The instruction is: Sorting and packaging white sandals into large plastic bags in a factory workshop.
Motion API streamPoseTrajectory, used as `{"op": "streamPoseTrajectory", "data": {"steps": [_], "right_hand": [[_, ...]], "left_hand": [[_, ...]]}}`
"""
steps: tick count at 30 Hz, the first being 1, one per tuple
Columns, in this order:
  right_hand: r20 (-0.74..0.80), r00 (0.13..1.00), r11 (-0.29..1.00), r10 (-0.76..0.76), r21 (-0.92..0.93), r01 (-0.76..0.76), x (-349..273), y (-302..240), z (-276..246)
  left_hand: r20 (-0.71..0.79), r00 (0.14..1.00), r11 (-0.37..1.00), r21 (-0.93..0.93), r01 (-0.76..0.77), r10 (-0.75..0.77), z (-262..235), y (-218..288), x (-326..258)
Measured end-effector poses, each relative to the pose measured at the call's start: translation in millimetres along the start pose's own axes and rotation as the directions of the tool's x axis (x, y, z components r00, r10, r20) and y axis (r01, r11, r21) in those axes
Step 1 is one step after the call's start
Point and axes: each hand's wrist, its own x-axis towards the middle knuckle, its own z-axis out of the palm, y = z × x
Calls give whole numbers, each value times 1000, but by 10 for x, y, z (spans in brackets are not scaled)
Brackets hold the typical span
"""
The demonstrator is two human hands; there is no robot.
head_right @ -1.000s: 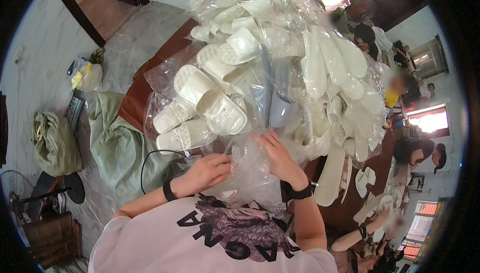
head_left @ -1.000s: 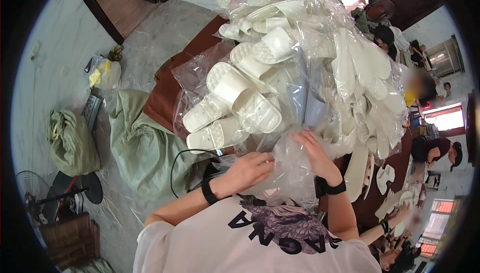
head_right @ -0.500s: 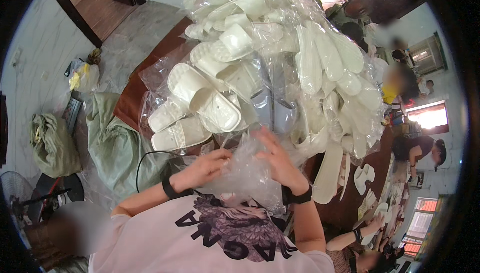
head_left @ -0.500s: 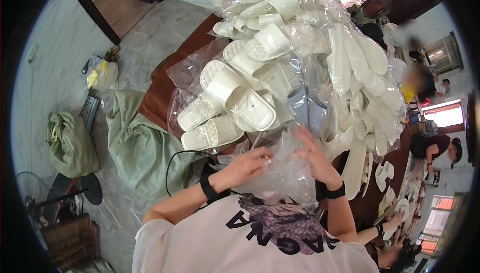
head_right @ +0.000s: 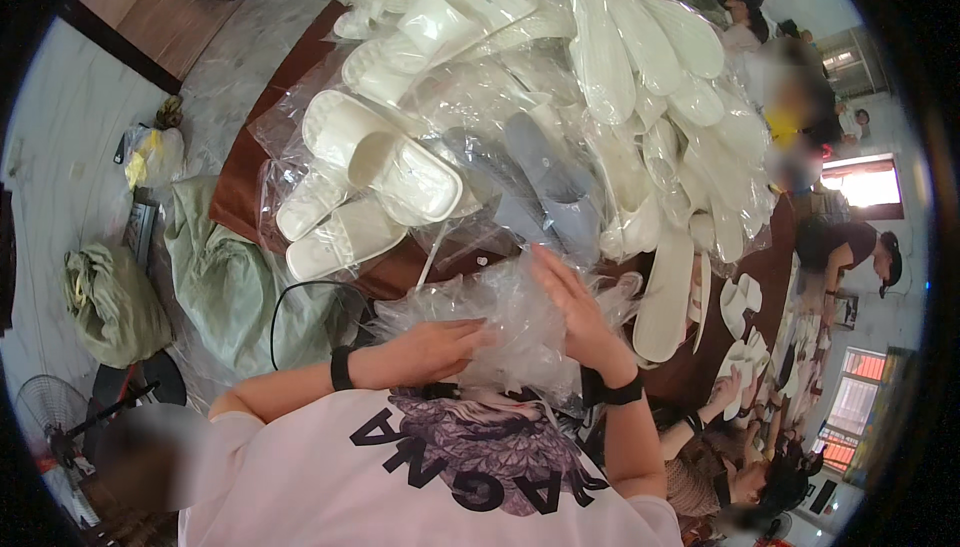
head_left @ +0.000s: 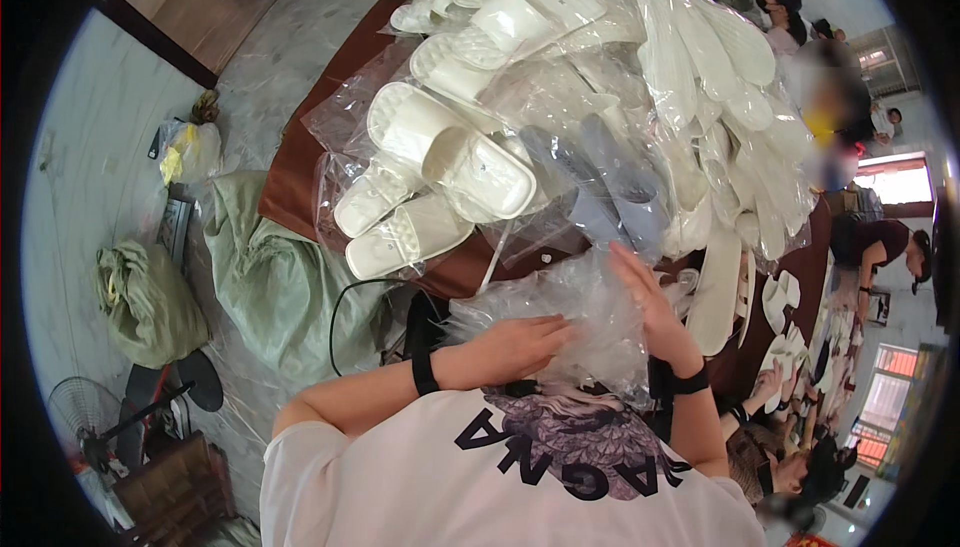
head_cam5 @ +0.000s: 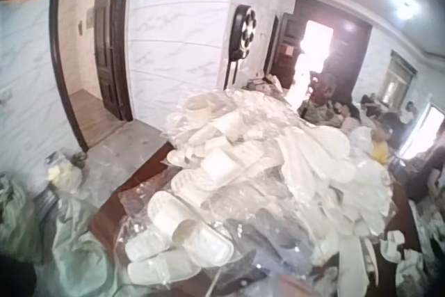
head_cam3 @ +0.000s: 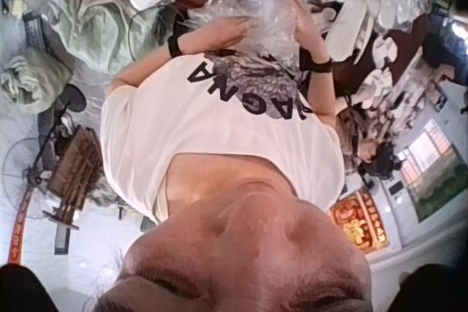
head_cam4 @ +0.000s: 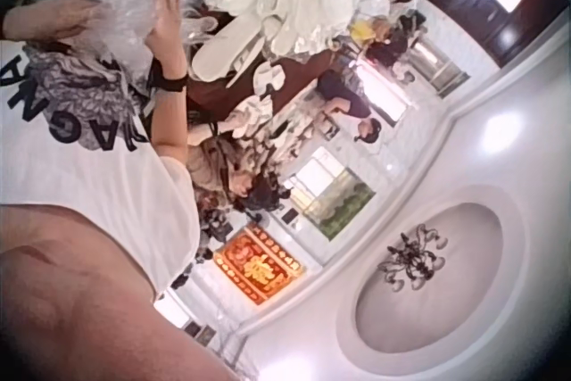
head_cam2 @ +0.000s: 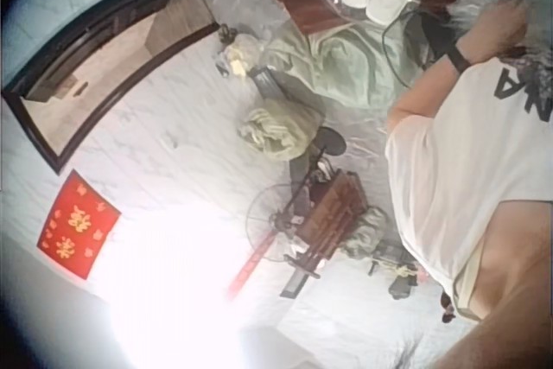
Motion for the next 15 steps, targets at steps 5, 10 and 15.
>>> {"op": "streamPoseTrajectory", "data": {"steps": [5,10,15], "right_hand": [[200,972,991,-126,-15,131,-273,277,-141],[144,989,992,-35,122,18,-563,313,-283],[111,993,989,-41,146,24,-714,296,-277]], "left_hand": [[41,991,983,-135,-122,128,-110,98,135],[-13,993,973,-197,-121,120,-586,-459,462],[131,971,590,775,-227,202,-575,-415,894]]}}
